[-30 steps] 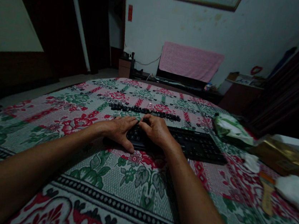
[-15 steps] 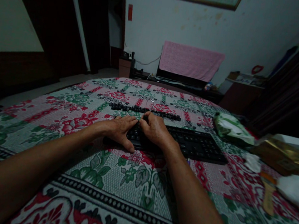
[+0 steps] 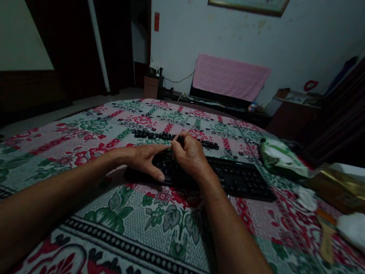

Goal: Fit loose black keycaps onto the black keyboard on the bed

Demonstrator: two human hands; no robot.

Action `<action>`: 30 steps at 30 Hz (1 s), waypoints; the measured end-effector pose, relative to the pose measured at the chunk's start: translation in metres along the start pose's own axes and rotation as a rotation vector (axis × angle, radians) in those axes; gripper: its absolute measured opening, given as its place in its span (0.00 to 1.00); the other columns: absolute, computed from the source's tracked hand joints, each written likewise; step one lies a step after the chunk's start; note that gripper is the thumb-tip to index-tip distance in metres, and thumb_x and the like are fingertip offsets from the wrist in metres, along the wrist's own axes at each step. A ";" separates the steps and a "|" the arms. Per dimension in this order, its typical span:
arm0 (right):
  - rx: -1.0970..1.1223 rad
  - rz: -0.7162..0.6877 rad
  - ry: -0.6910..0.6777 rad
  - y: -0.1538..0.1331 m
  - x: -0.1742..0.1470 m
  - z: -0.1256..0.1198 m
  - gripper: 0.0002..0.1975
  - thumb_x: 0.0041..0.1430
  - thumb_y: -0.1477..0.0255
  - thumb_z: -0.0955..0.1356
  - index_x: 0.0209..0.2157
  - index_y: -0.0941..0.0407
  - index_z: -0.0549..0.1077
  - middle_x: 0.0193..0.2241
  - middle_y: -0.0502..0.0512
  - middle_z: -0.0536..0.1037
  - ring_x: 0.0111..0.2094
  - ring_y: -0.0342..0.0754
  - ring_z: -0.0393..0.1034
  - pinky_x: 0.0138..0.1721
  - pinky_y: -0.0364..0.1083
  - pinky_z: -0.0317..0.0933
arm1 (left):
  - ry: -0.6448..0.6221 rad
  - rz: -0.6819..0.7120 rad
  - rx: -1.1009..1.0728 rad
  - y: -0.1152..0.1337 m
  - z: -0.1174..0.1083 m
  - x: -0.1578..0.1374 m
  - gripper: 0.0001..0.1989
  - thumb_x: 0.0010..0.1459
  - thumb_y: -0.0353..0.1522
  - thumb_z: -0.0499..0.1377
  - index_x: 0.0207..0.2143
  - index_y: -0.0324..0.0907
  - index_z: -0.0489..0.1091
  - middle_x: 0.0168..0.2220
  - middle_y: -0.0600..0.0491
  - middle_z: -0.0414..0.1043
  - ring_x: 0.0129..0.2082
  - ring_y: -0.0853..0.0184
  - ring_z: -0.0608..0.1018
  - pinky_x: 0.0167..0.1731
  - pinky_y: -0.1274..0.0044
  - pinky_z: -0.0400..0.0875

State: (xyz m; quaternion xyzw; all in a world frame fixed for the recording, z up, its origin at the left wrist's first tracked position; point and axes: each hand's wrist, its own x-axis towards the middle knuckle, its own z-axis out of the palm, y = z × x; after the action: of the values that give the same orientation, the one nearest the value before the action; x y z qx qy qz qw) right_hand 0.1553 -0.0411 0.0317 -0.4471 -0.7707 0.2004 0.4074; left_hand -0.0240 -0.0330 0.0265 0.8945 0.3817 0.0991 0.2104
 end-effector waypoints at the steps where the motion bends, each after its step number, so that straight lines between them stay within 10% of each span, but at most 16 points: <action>1: 0.010 0.006 0.002 0.001 0.000 0.001 0.06 0.55 0.69 0.61 0.29 0.57 0.66 0.24 0.50 0.72 0.23 0.41 0.65 0.28 0.41 0.59 | 0.049 0.046 -0.049 0.001 -0.001 0.001 0.39 0.42 0.48 0.61 0.55 0.42 0.59 0.51 0.48 0.67 0.49 0.57 0.69 0.46 0.71 0.63; 7: 0.021 0.014 0.034 0.005 0.000 0.002 0.06 0.54 0.69 0.62 0.29 0.56 0.66 0.23 0.49 0.72 0.25 0.42 0.66 0.29 0.42 0.60 | 0.297 0.084 -0.099 0.004 0.011 0.009 0.14 0.53 0.31 0.53 0.42 0.43 0.71 0.36 0.57 0.75 0.36 0.68 0.75 0.36 0.80 0.64; 30: 0.194 0.160 0.302 0.008 -0.004 0.020 0.10 0.51 0.63 0.64 0.30 0.56 0.67 0.23 0.51 0.75 0.24 0.46 0.71 0.29 0.44 0.63 | 0.301 -0.310 0.559 0.014 0.017 0.007 0.15 0.60 0.26 0.44 0.39 0.38 0.71 0.38 0.43 0.68 0.40 0.61 0.72 0.36 0.73 0.68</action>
State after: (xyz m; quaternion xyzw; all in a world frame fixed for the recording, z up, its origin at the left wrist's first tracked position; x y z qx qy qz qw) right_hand 0.1440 -0.0389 0.0126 -0.4905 -0.6399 0.2363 0.5424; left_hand -0.0039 -0.0417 0.0177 0.8244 0.5520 0.0883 -0.0887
